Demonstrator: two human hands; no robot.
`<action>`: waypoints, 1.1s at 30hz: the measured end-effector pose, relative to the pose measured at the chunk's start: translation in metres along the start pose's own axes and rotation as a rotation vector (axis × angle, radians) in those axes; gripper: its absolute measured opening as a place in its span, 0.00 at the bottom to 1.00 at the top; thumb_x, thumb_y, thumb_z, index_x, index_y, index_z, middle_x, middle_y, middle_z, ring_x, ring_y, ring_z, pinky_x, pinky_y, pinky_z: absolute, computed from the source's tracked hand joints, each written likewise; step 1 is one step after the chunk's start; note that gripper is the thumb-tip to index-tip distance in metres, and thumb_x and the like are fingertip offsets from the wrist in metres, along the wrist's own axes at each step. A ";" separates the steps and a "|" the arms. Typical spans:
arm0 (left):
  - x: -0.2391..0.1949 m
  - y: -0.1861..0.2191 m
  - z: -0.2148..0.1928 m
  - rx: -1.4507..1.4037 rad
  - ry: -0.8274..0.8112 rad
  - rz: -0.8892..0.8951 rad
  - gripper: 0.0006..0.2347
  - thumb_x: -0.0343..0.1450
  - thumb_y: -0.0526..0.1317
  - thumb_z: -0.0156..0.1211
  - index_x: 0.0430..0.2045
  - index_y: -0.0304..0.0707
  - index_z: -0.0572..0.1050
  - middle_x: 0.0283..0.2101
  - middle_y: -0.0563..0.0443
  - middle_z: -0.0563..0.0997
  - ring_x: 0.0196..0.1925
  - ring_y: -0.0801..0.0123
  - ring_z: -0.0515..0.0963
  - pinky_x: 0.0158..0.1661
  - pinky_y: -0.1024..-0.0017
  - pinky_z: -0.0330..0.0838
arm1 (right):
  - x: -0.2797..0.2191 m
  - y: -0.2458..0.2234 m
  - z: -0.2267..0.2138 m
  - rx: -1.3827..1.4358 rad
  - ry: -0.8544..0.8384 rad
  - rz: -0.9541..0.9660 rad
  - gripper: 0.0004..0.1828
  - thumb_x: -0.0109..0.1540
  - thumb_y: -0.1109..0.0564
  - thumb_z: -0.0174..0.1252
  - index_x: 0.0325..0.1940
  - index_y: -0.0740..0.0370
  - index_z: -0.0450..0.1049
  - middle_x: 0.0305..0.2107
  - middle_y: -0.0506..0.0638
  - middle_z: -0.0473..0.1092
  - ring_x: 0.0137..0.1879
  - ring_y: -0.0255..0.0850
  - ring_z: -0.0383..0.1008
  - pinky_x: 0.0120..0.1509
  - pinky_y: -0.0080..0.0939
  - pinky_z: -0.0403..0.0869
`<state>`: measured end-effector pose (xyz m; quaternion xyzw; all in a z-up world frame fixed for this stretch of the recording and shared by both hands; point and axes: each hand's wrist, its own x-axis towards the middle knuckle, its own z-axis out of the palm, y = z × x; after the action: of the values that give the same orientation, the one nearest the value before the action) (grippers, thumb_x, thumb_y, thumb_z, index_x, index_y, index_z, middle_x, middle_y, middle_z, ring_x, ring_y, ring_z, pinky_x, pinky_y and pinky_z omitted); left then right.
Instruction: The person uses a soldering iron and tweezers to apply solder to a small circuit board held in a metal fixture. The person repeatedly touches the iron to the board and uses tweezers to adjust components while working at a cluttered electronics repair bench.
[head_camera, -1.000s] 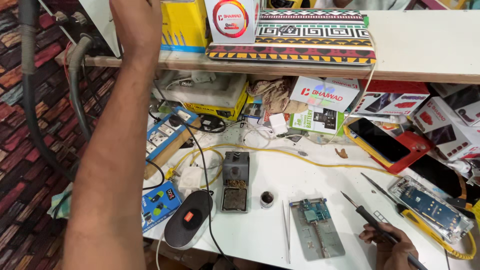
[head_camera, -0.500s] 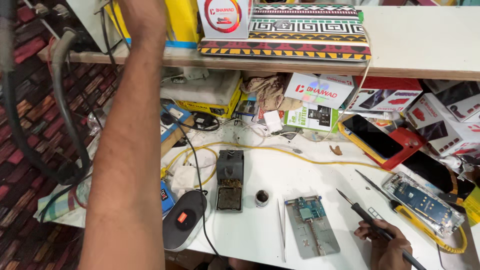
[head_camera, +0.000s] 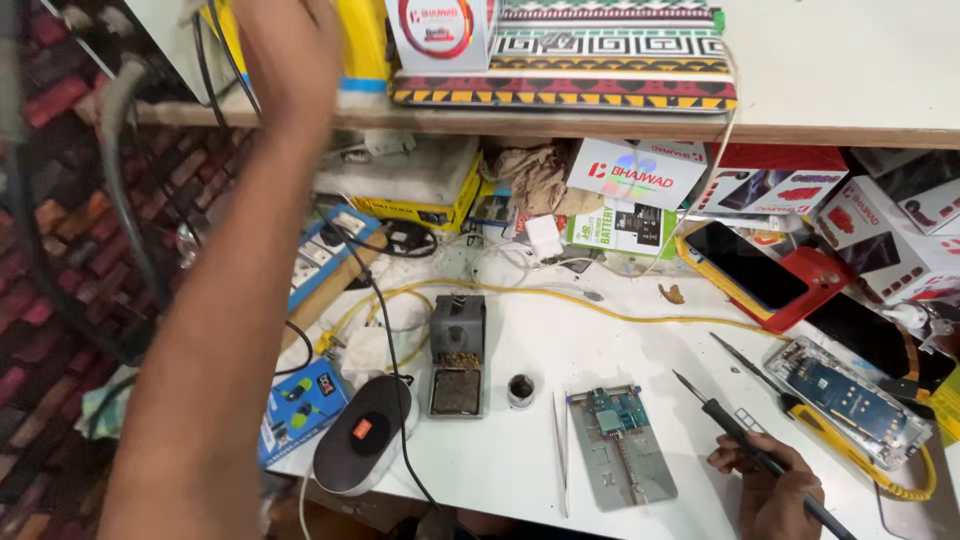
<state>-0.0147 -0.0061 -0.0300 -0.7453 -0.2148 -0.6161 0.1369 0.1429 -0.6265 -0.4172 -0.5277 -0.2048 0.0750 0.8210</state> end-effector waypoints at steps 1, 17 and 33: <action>-0.016 0.020 -0.019 -0.044 -0.018 0.041 0.05 0.76 0.32 0.58 0.33 0.27 0.74 0.36 0.32 0.78 0.40 0.39 0.78 0.42 0.50 0.71 | 0.001 -0.001 0.002 -0.011 0.001 -0.006 0.41 0.71 0.30 0.44 0.53 0.77 0.67 0.38 0.76 0.71 0.44 0.60 0.77 0.52 0.60 0.75; -0.289 0.261 -0.230 -0.585 -0.873 0.668 0.15 0.68 0.36 0.63 0.49 0.38 0.77 0.61 0.46 0.76 0.65 0.56 0.73 0.62 0.61 0.67 | -0.001 -0.039 0.030 -0.042 -0.073 0.033 0.35 0.77 0.38 0.34 0.62 0.76 0.64 0.47 0.70 0.70 0.45 0.52 0.74 0.54 0.51 0.70; -0.317 0.257 -0.199 -0.624 -1.057 0.631 0.05 0.64 0.34 0.59 0.30 0.37 0.77 0.49 0.46 0.78 0.55 0.58 0.74 0.54 0.62 0.68 | -0.003 -0.040 0.033 -0.110 -0.127 -0.028 0.34 0.74 0.37 0.35 0.60 0.72 0.68 0.45 0.63 0.74 0.43 0.44 0.77 0.50 0.43 0.73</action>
<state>-0.1070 -0.3707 -0.2837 -0.9771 0.1617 -0.1339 -0.0342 0.1227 -0.6171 -0.3697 -0.5633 -0.2675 0.0852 0.7771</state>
